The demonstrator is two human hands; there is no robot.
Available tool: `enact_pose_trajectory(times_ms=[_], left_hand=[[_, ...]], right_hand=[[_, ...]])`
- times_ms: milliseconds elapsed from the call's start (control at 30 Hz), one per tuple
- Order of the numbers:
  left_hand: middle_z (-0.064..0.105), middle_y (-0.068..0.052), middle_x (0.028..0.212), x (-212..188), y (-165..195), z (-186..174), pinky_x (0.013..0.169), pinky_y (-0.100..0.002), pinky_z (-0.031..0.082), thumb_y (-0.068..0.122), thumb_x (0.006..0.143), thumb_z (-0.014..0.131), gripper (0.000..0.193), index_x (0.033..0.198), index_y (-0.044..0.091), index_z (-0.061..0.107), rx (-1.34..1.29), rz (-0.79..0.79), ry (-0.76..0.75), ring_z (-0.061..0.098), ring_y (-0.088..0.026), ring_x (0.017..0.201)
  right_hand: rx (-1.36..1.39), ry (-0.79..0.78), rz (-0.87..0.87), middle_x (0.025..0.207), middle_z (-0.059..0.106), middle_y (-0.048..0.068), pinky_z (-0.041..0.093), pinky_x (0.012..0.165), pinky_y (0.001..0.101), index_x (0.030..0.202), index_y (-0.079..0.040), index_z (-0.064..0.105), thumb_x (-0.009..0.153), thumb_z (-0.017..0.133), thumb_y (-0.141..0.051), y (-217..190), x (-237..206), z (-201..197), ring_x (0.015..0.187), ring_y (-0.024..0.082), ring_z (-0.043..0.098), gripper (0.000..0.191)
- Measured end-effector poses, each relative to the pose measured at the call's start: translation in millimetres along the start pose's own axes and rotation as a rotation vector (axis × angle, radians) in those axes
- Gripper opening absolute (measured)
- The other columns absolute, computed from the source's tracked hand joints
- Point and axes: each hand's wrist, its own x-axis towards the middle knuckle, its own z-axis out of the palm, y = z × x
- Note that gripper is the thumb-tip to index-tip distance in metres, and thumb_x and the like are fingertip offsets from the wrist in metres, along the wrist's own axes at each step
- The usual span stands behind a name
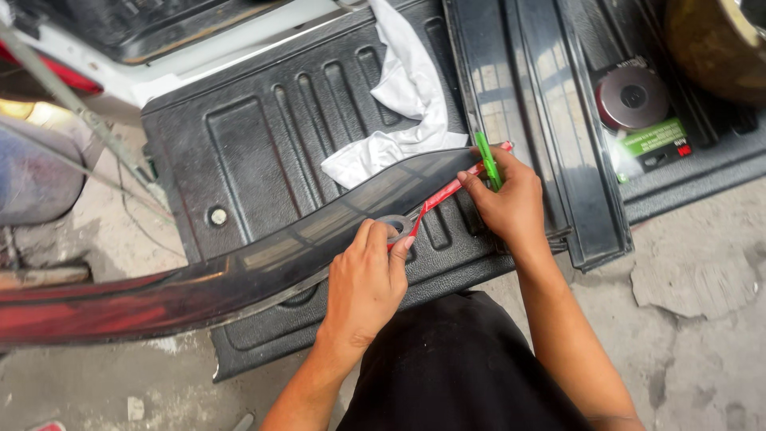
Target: The person applies red adhesive tape along the edge of a long black plastic car part, then uses a green utility knife to trim the tape flush with the part's edge. They repeat this process on multiple sections of the part.
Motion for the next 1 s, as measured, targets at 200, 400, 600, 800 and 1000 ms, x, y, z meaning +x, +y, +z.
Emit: enact_pose_trajectory(times_ms=[200, 400, 600, 800, 1000], left_hand=[[0.067, -0.014, 0.091, 11.5, -6.1, -0.4, 0.062, -0.043, 0.053, 0.021, 0.099, 0.065, 0.021, 0.095, 0.0, 0.061, -0.198, 0.064, -0.027, 0.07, -0.035, 0.073], [0.067, -0.012, 0.084, 20.1, -4.7, 3.3, 0.054, -0.032, 0.055, 0.02, 0.101, 0.061, 0.022, 0.093, -0.001, 0.061, -0.371, -0.051, -0.129, 0.075, -0.02, 0.062], [0.071, -0.013, 0.087, 24.4, 0.8, 12.0, 0.055, -0.03, 0.056, 0.022, 0.102, 0.06, 0.025, 0.096, -0.002, 0.062, -0.408, -0.066, -0.127, 0.077, -0.018, 0.065], [0.07, -0.013, 0.091, 23.9, -0.2, 25.8, 0.053, -0.027, 0.057, 0.021, 0.1, 0.061, 0.025, 0.096, -0.004, 0.061, -0.528, -0.107, -0.107, 0.076, -0.016, 0.065], [0.068, -0.011, 0.085, 26.0, 0.8, 36.8, 0.055, -0.025, 0.058, 0.022, 0.102, 0.06, 0.026, 0.096, -0.003, 0.062, -0.594, -0.116, -0.117, 0.074, -0.014, 0.065]], right_hand=[[0.027, 0.009, 0.053, 0.084, 0.074, 0.008, 0.053, 0.072, 0.0289, 0.122, -0.005, 0.072, 0.086, 0.084, -0.018, -0.4, -1.8, 3.7, 0.077, 0.013, 0.067, 0.041], [-0.011, -0.002, 0.056, 0.086, 0.074, 0.009, 0.054, 0.073, 0.0305, 0.121, -0.006, 0.072, 0.085, 0.084, -0.019, 0.9, -1.3, 2.1, 0.077, 0.015, 0.069, 0.041], [-0.026, -0.019, 0.047, 0.085, 0.073, 0.012, 0.053, 0.073, 0.0343, 0.123, -0.009, 0.072, 0.084, 0.083, -0.02, 1.2, -0.4, -5.3, 0.077, 0.023, 0.07, 0.042], [-0.023, -0.043, 0.057, 0.085, 0.074, 0.012, 0.053, 0.072, 0.0361, 0.122, -0.01, 0.071, 0.085, 0.081, -0.022, 3.5, 1.9, -6.7, 0.078, 0.025, 0.072, 0.04], [-0.04, -0.041, 0.018, 0.089, 0.075, 0.012, 0.053, 0.072, 0.0399, 0.122, -0.011, 0.071, 0.085, 0.082, -0.023, 11.7, 5.4, -9.4, 0.081, 0.03, 0.073, 0.04]])
